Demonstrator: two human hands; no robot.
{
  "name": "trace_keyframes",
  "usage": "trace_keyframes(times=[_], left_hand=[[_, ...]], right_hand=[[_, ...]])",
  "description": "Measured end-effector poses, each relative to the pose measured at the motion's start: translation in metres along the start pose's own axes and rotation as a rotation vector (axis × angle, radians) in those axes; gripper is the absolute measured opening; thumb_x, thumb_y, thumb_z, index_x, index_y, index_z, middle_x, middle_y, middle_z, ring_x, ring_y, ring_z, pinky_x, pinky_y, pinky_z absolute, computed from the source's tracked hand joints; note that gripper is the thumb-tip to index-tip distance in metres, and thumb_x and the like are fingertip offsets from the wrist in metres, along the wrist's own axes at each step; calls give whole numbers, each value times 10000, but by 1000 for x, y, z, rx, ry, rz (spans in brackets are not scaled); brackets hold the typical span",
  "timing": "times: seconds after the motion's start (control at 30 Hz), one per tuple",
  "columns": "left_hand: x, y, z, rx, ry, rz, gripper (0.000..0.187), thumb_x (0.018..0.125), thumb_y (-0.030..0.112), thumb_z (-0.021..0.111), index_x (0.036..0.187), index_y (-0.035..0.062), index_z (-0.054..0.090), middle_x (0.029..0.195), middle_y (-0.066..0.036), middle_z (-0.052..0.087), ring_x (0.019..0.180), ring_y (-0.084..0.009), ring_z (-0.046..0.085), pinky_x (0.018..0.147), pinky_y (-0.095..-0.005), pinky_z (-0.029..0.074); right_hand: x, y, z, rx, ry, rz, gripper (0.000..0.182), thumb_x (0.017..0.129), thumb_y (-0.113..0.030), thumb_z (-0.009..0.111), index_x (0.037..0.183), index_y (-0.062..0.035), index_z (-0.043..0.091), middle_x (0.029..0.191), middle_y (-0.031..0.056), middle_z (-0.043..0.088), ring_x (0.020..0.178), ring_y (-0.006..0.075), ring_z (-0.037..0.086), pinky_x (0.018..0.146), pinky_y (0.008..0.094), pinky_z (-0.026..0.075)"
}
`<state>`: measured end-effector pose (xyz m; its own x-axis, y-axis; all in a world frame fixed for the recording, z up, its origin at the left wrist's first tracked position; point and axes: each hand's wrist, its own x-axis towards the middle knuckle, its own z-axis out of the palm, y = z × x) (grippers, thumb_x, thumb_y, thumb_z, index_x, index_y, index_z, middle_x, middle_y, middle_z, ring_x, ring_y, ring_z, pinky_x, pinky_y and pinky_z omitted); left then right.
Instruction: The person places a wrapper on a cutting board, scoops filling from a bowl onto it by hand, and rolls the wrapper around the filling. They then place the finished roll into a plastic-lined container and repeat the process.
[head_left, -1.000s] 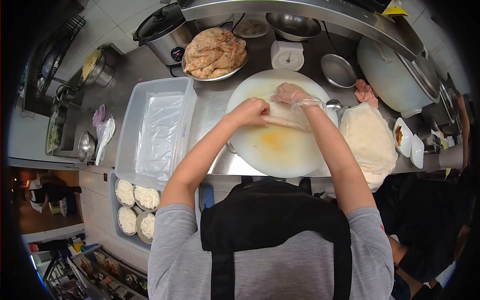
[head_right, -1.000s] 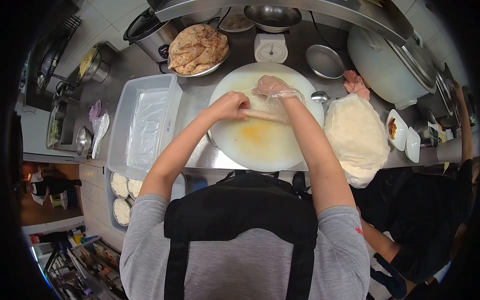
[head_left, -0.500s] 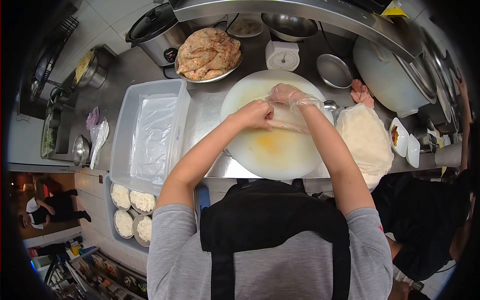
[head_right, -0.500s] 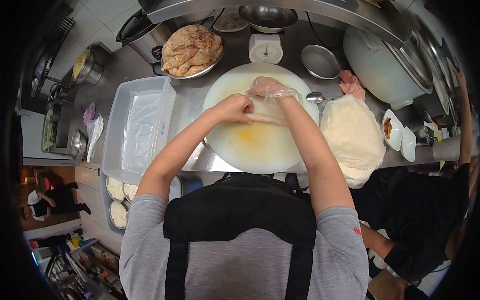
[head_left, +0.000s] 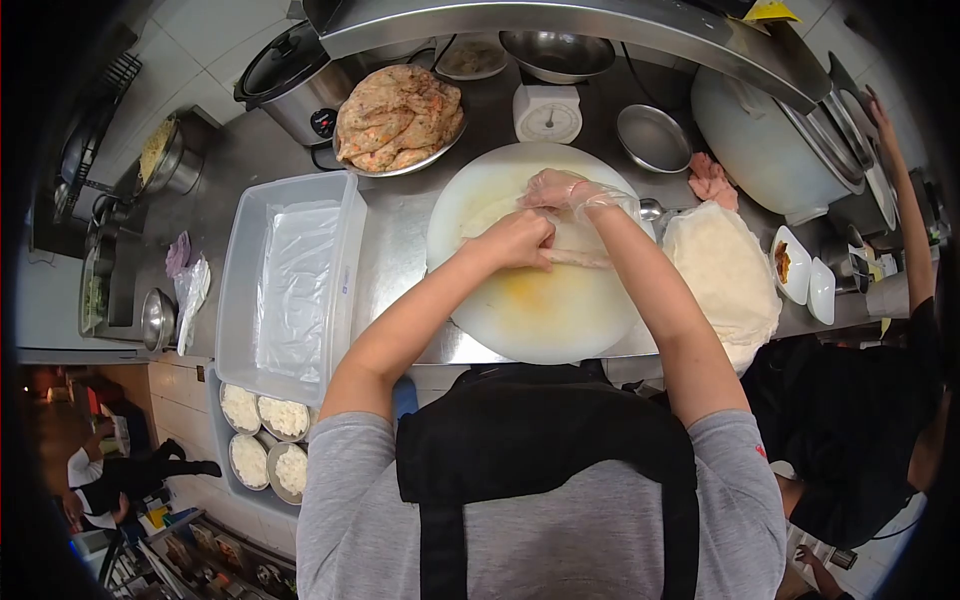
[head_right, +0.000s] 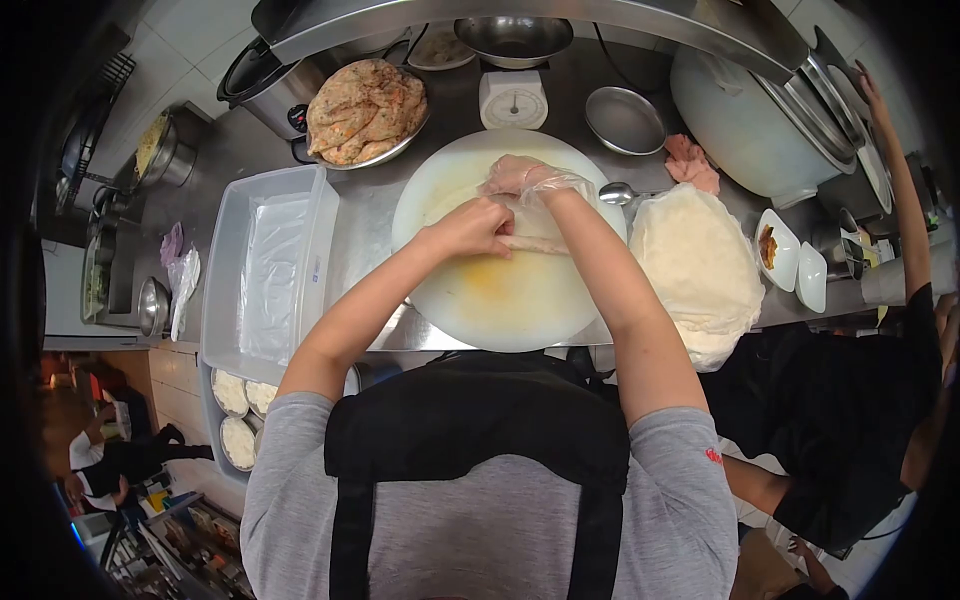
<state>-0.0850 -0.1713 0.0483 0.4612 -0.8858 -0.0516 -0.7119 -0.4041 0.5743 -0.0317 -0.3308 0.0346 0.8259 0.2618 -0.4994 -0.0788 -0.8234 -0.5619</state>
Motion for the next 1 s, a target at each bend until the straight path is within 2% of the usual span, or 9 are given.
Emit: trace_keyframes(times=[0.3,0.5,0.6,0.7,0.77,0.83,0.87,0.93,1.0], left_hand=[[5,12,19,-19,140,22,305,616,214,790,771,0,638,758,-164,639,768,-323,625,696,-395,488],[15,28,20,-31,110,-57,306,621,222,787,767,-3,640,792,-178,633,774,-340,617,710,-411,488],[19,22,34,-25,145,-30,302,616,211,789,768,-1,638,811,-171,631,785,-327,613,716,-405,487],[18,25,30,-2,160,3,309,610,210,794,777,3,636,801,-155,626,793,-308,610,717,-393,485],[17,27,27,-11,148,-12,317,604,211,799,780,4,635,797,-148,623,791,-303,606,715,-387,483],[15,30,27,-28,137,-39,326,597,213,803,782,5,634,793,-142,620,790,-298,603,712,-382,482],[13,32,26,-27,144,-55,334,594,220,805,782,5,634,789,-141,619,780,-297,601,708,-379,481],[14,35,25,-29,167,-75,341,590,228,807,783,6,634,785,-140,617,770,-297,600,704,-377,481],[14,37,24,-43,147,-120,354,586,250,810,779,10,634,791,-143,618,768,-294,601,703,-374,481]], right_hand=[[-1,-2,0,297,-95,-19,320,842,-337,626,695,-69,532,592,-9,467,509,105,402,485,263,331],[-11,-3,3,-170,84,-176,443,778,-423,549,525,-61,513,524,73,520,534,205,483,562,396,390],[-34,-13,-6,-219,117,-76,380,777,-401,583,682,-36,624,683,107,629,643,243,574,643,381,445],[-62,15,-24,-5,266,-432,424,785,-365,638,1093,-75,635,1037,134,652,905,286,629,815,368,483],[-117,47,-61,1,659,-316,366,761,-345,657,987,-57,665,925,138,673,900,275,639,847,374,475],[-184,104,-98,117,938,81,329,784,-330,626,970,-63,675,938,133,671,840,260,654,767,342,507],[-228,130,-110,128,987,-80,302,778,-310,613,914,-49,680,873,162,663,790,296,647,709,378,505],[-268,229,-138,-99,1168,622,286,761,-282,607,850,-16,666,849,217,638,783,373,618,677,457,469],[-304,315,-138,-300,1249,716,350,763,-350,597,901,-32,646,895,222,636,875,398,600,764,465,472]])
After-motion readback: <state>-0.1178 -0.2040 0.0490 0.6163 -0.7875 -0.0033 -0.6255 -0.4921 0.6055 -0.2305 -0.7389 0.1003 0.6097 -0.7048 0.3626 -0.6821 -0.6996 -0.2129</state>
